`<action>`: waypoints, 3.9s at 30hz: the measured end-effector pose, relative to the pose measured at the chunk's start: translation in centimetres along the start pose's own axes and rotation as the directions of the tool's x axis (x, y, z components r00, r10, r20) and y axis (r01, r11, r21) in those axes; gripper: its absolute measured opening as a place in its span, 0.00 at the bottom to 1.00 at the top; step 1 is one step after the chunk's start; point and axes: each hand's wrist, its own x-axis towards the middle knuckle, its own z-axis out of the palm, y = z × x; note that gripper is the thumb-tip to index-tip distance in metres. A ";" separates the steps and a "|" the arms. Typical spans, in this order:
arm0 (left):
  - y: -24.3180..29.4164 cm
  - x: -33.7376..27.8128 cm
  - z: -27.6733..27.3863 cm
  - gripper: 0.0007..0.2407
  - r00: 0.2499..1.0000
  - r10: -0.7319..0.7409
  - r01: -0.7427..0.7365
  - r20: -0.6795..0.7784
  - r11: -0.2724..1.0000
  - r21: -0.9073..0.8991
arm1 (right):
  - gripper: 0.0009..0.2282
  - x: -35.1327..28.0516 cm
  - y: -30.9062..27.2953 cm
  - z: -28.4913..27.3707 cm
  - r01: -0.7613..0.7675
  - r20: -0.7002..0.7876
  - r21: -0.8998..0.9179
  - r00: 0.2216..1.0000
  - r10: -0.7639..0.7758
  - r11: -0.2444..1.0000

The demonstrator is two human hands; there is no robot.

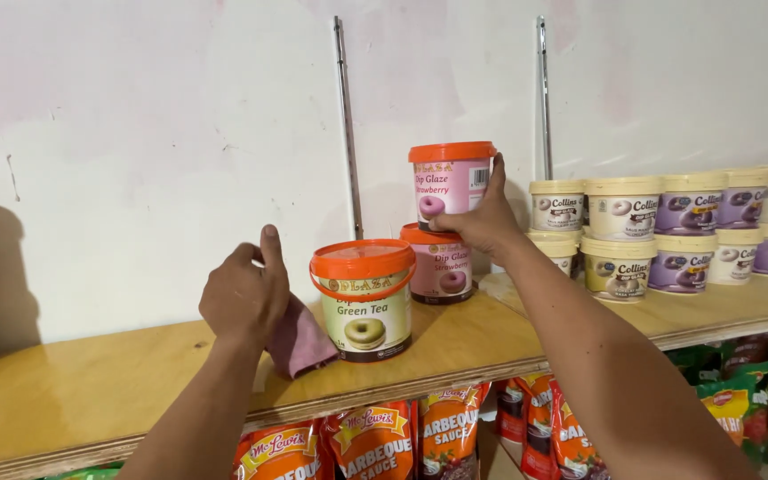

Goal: Wiping down grocery store shelves and organizing containers of food products.

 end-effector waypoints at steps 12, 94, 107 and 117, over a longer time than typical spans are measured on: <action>0.2 -1.8 1.4 0.21 0.871 -0.020 -0.143 0.491 0.946 0.291 | 0.48 3.8 2.6 -0.2 -0.074 0.226 -0.037 0.971 0.081 0.997; -7.2 -1.6 -1.6 0.21 0.778 0.017 -0.251 0.628 0.925 0.285 | 0.35 -9.0 -1.9 -6.5 -0.209 0.144 -0.170 0.961 0.234 0.963; -7.7 -1.3 -1.5 0.21 0.797 0.010 -0.227 0.604 0.932 0.283 | 0.66 -12.4 -1.4 -3.3 -0.151 0.011 -0.158 0.988 0.155 0.976; -7.6 -1.5 -1.5 0.22 0.802 0.022 -0.231 0.597 0.933 0.276 | 0.64 -12.6 -0.7 -3.7 -0.099 0.039 -0.185 0.993 0.108 0.978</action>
